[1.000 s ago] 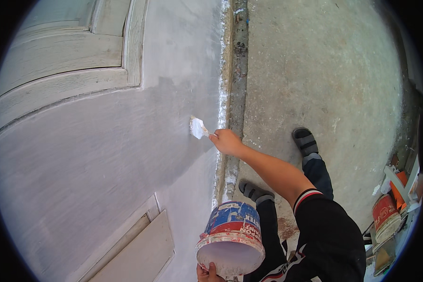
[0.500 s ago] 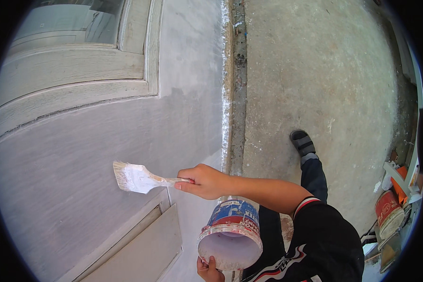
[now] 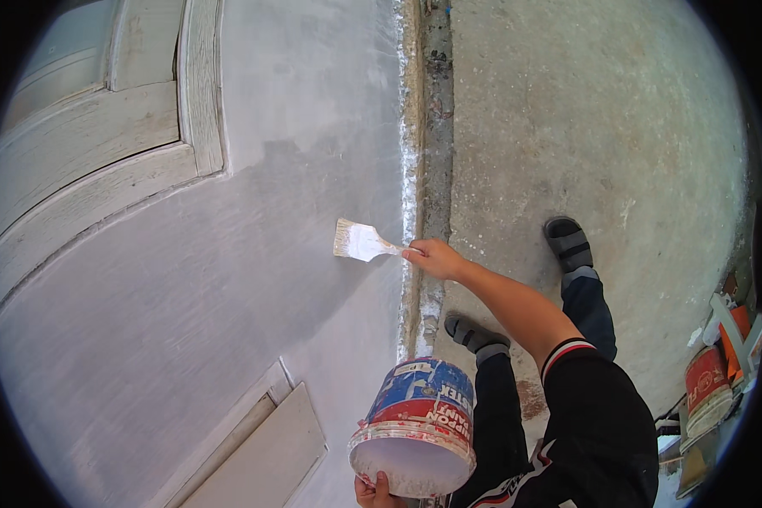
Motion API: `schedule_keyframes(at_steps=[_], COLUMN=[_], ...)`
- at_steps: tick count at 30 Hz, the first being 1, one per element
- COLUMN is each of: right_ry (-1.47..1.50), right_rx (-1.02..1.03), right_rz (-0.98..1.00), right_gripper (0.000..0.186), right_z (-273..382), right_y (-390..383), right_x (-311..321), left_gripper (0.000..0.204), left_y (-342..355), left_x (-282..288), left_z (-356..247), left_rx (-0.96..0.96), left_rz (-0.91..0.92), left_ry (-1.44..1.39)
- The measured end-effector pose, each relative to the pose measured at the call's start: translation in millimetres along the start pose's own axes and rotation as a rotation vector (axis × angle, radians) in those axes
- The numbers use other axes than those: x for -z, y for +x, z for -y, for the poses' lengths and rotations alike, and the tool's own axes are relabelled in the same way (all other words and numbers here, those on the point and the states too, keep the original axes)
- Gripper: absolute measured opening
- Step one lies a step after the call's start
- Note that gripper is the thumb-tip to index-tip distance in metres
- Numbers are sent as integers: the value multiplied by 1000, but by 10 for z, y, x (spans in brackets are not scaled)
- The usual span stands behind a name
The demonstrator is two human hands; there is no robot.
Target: Painting a white wall or trim using a brush and a bucket of paint.
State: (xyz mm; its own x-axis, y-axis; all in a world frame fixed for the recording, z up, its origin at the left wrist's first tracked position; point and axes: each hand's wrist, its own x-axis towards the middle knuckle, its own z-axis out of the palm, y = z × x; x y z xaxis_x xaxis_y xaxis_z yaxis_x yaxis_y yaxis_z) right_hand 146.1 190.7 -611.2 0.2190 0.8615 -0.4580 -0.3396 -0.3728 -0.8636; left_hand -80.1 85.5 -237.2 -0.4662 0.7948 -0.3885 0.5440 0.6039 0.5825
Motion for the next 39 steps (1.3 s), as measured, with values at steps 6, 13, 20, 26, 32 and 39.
schedule_keyframes(at_steps=[6,13,20,26,32,39], right_ry=[-251,-232,-156,26,219,116], right_rx=[-197,-88,120,357,255,0], right_rz=[-118,-138,-71,102,185,34], right_gripper=[35,35,34,32,32,32], right_z=[-551,662,2152,2320,1318,247], right_y=[214,49,-709,-655,149,573], right_x=[122,-48,177,278,335,591], left_gripper=[41,43,53,59,56,47], left_y=[48,21,16,142,177,8], left_x=[-28,147,367,416,275,-162], left_z=[62,-9,7,55,236,49], left_rx=[113,65,41,115,117,204], left_rz=[-10,124,153,186,92,20], left_ry=[13,-7,42,120,278,231])
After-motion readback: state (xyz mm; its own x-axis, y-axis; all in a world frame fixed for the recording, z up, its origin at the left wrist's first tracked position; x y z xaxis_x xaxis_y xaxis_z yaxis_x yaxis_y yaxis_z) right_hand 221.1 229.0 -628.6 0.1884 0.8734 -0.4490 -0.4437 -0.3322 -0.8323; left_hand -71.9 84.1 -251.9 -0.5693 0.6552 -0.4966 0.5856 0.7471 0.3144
